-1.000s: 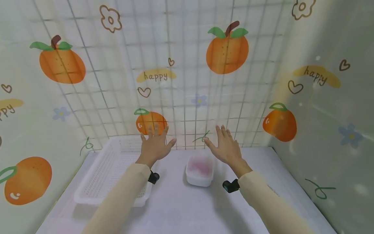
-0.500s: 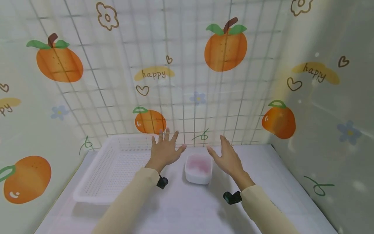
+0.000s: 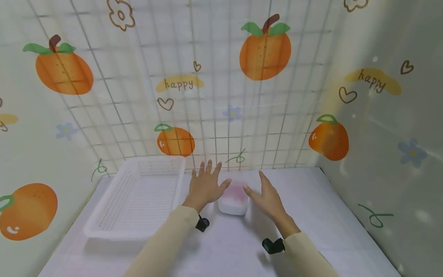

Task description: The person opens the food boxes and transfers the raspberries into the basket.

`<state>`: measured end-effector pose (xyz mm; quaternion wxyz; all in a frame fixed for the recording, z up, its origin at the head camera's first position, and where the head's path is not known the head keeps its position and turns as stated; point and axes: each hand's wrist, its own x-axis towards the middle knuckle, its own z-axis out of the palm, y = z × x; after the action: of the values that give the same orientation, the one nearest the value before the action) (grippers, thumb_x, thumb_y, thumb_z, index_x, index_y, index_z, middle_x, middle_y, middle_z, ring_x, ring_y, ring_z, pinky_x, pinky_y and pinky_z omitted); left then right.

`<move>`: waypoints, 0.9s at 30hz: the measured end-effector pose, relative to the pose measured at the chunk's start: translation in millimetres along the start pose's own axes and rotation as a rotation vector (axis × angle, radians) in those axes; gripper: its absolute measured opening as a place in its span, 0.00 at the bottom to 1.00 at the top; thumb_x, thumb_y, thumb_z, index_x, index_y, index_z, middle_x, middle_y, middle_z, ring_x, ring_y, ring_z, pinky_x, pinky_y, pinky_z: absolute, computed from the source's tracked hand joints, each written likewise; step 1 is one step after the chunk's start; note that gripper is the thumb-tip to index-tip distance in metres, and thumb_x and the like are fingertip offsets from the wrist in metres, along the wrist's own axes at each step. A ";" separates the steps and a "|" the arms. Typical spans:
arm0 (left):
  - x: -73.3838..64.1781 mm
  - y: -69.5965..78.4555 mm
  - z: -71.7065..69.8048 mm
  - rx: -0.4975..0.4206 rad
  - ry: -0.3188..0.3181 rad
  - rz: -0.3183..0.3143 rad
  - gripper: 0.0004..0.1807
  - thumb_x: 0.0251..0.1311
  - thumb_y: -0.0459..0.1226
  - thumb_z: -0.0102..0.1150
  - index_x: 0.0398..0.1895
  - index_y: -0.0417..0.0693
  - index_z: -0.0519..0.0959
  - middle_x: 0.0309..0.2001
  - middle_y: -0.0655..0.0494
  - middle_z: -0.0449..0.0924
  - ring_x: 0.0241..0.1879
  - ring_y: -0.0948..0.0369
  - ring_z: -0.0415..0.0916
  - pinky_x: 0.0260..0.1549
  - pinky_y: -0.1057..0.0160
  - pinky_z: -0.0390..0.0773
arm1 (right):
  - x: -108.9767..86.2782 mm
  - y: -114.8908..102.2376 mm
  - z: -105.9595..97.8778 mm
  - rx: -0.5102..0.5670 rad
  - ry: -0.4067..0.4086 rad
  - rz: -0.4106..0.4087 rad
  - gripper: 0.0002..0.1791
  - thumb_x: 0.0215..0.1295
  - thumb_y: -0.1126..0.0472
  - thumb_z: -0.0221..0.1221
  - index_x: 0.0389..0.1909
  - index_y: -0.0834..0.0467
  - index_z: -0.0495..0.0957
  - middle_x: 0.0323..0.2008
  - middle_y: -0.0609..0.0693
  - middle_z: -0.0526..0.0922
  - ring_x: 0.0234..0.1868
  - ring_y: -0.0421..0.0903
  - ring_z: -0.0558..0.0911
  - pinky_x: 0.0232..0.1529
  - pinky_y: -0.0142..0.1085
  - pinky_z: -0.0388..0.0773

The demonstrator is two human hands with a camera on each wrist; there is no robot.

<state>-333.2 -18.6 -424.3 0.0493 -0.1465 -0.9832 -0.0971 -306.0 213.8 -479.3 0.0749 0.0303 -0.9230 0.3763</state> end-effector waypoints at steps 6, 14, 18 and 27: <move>-1.6 6.1 14.5 -0.006 -0.006 0.018 0.44 0.74 0.69 0.37 0.85 0.58 0.55 0.84 0.45 0.50 0.82 0.42 0.47 0.75 0.33 0.52 | -7.1 7.4 12.2 0.040 -0.010 -0.036 0.60 0.69 0.31 0.61 0.84 0.64 0.45 0.81 0.67 0.52 0.80 0.69 0.56 0.75 0.66 0.56; -6.2 11.7 29.6 -0.042 0.027 0.044 0.41 0.74 0.64 0.47 0.82 0.53 0.62 0.81 0.43 0.58 0.80 0.42 0.55 0.74 0.35 0.57 | -15.7 17.4 25.4 0.090 -0.002 -0.093 0.64 0.60 0.37 0.72 0.82 0.67 0.49 0.79 0.70 0.57 0.78 0.69 0.59 0.73 0.66 0.59; -7.1 14.2 37.8 -0.040 0.016 0.049 0.42 0.74 0.65 0.45 0.82 0.52 0.63 0.81 0.45 0.58 0.80 0.43 0.55 0.74 0.36 0.57 | -17.0 22.0 30.5 0.102 -0.013 -0.107 0.67 0.54 0.40 0.78 0.80 0.71 0.51 0.76 0.74 0.60 0.77 0.71 0.61 0.72 0.65 0.61; -10.9 23.4 53.0 -0.004 0.019 0.094 0.43 0.73 0.67 0.45 0.80 0.49 0.66 0.79 0.45 0.63 0.78 0.46 0.60 0.74 0.39 0.59 | -18.0 30.1 44.4 0.148 0.024 -0.116 0.66 0.46 0.49 0.84 0.77 0.75 0.57 0.74 0.74 0.63 0.73 0.71 0.67 0.69 0.62 0.68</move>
<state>-319.5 11.2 -473.3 0.0628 -0.1917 -0.9745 -0.0983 -296.8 204.3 -534.3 0.1051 0.0845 -0.8885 0.4387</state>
